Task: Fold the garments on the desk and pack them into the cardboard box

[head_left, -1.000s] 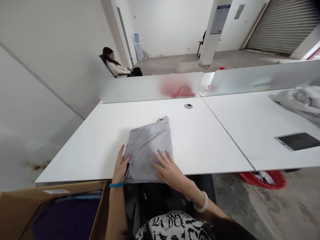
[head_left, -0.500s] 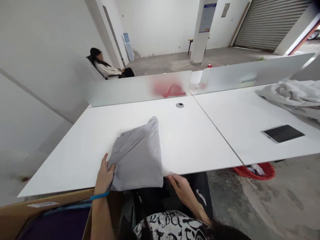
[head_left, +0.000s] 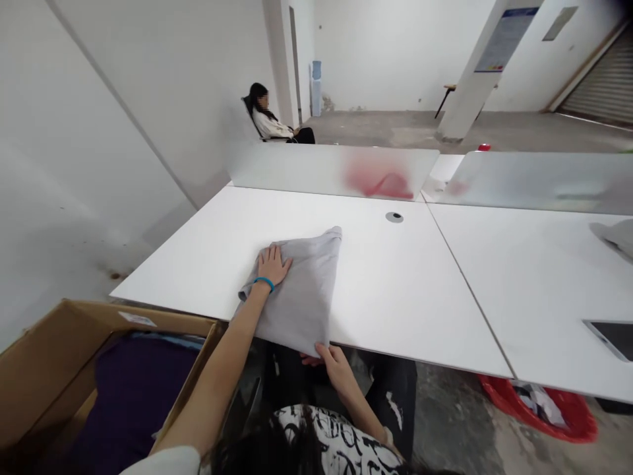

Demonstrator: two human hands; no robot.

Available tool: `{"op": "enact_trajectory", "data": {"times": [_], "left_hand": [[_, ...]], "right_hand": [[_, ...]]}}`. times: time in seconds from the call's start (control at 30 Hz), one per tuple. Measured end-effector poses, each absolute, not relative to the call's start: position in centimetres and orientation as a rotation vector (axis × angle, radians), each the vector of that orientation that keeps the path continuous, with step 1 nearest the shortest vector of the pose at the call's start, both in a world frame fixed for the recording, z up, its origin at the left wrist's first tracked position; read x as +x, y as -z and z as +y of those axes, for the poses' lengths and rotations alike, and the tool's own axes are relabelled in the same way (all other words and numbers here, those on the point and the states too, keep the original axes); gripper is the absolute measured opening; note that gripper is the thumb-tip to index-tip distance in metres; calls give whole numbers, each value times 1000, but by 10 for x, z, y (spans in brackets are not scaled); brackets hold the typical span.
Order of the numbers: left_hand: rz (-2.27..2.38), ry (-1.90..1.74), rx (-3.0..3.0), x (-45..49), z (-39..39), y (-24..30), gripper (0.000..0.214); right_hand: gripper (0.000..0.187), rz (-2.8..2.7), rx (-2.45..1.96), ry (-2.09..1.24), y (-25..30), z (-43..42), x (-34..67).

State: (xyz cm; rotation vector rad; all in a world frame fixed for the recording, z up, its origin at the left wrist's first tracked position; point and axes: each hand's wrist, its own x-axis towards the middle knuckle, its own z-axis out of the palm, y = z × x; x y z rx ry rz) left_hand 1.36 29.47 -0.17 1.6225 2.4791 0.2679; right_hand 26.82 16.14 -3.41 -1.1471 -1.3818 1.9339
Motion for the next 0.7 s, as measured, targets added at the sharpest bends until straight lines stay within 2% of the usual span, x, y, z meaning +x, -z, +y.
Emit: {"op": "enact_trajectory", "data": {"times": [0.13,0.27,0.37,0.57,0.7], "left_hand": [[2400,-259,1657,-4,300,5,81],[2380,-260,1650,-18,302,-2,82],[2337,-251,1676,-16,301,-2,80],[2202,-300,1785,-3,293,-9,62],[2114,-253,1786,-11,297,-29,74]], "right_hand": [[67,-1471,-1080,-1927,39,153,287],[61,-1455,-1134,-1877,46,145,300],[57,-1221,-1118,-1949,46,144,297],[51,-785,-1167,-2143,33,145,274],[47,-776,-1183,-2112,24,141,277]]}}
